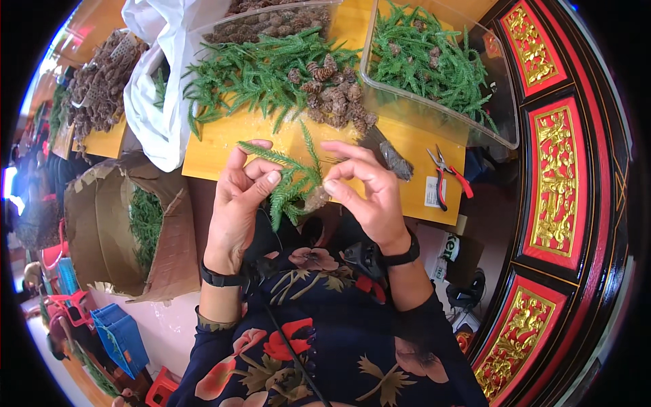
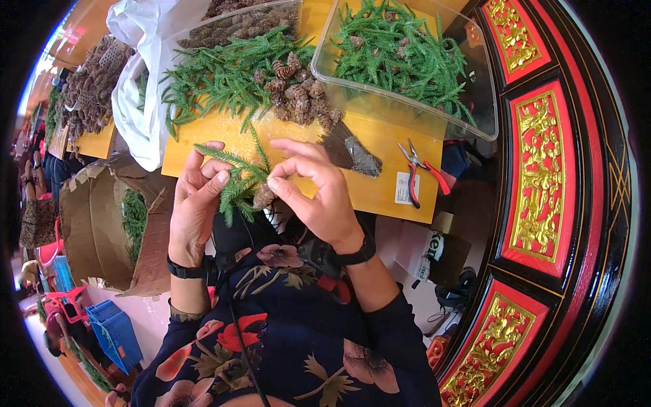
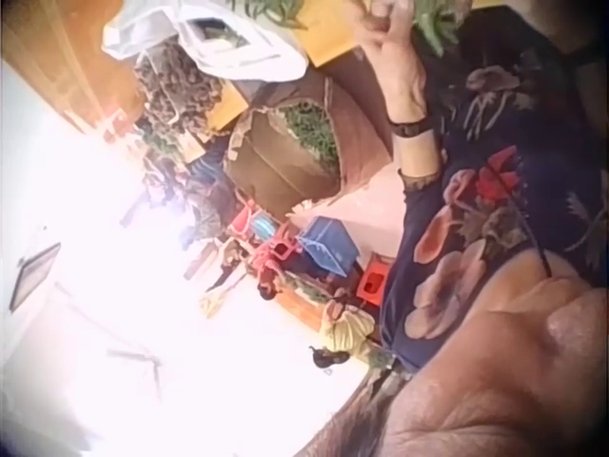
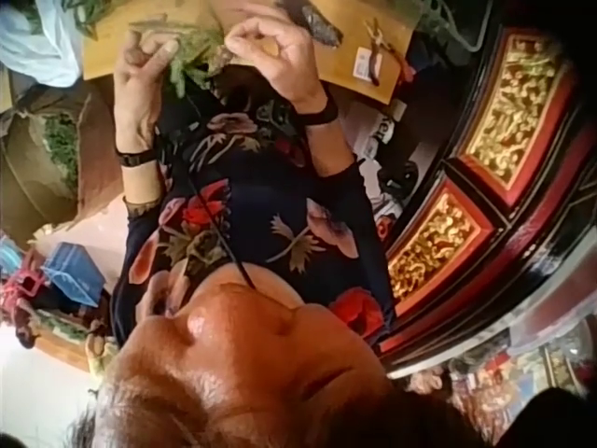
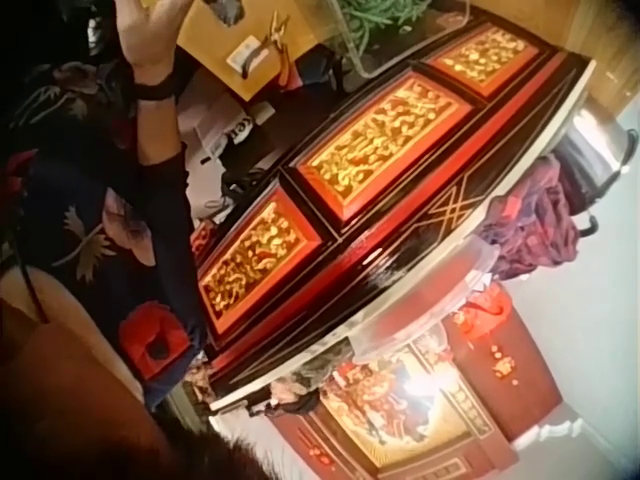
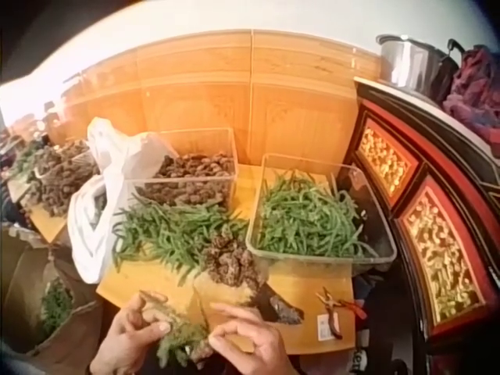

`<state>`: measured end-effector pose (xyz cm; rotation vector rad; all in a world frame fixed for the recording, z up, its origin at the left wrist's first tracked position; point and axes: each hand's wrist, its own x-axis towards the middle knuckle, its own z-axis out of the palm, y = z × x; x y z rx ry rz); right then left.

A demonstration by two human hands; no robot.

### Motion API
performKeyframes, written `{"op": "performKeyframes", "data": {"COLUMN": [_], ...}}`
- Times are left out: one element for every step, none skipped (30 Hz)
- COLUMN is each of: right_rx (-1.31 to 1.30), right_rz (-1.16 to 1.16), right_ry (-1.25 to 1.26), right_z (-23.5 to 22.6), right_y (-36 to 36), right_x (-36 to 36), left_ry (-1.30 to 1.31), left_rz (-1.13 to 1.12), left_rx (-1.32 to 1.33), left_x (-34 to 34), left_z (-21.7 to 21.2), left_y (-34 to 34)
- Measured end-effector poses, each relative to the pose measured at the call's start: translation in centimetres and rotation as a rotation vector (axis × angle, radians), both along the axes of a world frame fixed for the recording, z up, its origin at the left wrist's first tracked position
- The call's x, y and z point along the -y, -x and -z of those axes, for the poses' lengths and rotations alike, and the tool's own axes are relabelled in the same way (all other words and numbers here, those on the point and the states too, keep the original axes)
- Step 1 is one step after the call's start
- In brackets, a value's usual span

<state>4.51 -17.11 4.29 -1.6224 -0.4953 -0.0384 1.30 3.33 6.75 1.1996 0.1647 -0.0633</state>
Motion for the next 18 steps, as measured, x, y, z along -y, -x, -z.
{"op": "performKeyframes", "data": {"right_rx": [-0.112,-0.224,-0.336,-0.337,-0.384,-0.431,-0.476,-0.477,-0.486,-0.494,-0.503,-0.503,-0.502,-0.501,-0.5,-0.501,-0.502,-0.504], "right_rz": [-0.088,-0.177,-0.267,-0.267,-0.234,-0.199,-0.164,-0.163,-0.129,-0.096,-0.061,-0.061,-0.047,-0.032,-0.017,-0.017,-0.017,-0.018], "right_ry": [0.02,0.039,0.059,0.058,-0.072,-0.201,-0.33,-0.33,-0.365,-0.399,-0.433,-0.433,-0.449,-0.465,-0.481,-0.481,-0.481,-0.481], "right_z": [-0.1,-0.2,-0.2,-0.1,0.3,0.6,0.9,1.0,1.1,1.1,1.2,1.2,1.3,1.3,1.4,1.5,1.8,2.0], "right_y": [0.0,-0.1,-0.1,0.1,0.4,0.8,1.0,1.2,1.3,1.4,1.5,1.5,1.5,1.6,1.6,1.6,1.6,1.6], "right_x": [-0.1,-0.2,-0.3,-0.5,-0.9,-1.3,-1.5,-1.5,-1.6,-1.6,-1.6,-1.7,-1.7,-1.8,-1.8,-1.8,-1.7,-1.7], "left_ry": [-0.001,-0.003,-0.004,-0.005,0.037,0.079,0.121,0.121,0.118,0.115,0.112,0.112,0.052,-0.007,-0.067,-0.067,-0.05,-0.033], "left_rz": [0.013,0.027,0.039,0.039,0.047,0.055,0.063,0.063,0.065,0.066,0.068,0.068,0.048,0.029,0.009,0.009,0.004,0.0], "left_rx": [-0.013,-0.027,-0.041,-0.042,-0.044,-0.045,-0.047,-0.048,-0.049,-0.05,-0.051,-0.052,-0.038,-0.024,-0.01,-0.011,-0.028,-0.046], "left_x": [0.0,0.0,0.0,0.1,0.1,0.1,0.2,0.3,0.4,0.6,0.8,0.9,1.2,1.3,1.4,1.5,1.5,1.5], "left_z": [-0.1,-0.1,-0.1,-0.1,-0.1,0.0,0.0,0.0,0.0,0.0,0.0,0.2,0.5,0.9,1.0,1.1,1.1,1.1], "left_y": [0.0,0.0,0.0,0.0,0.0,0.1,0.1,0.1,0.2,0.3,0.3,0.4,0.5,0.6,0.7,0.8,1.0,1.1]}}
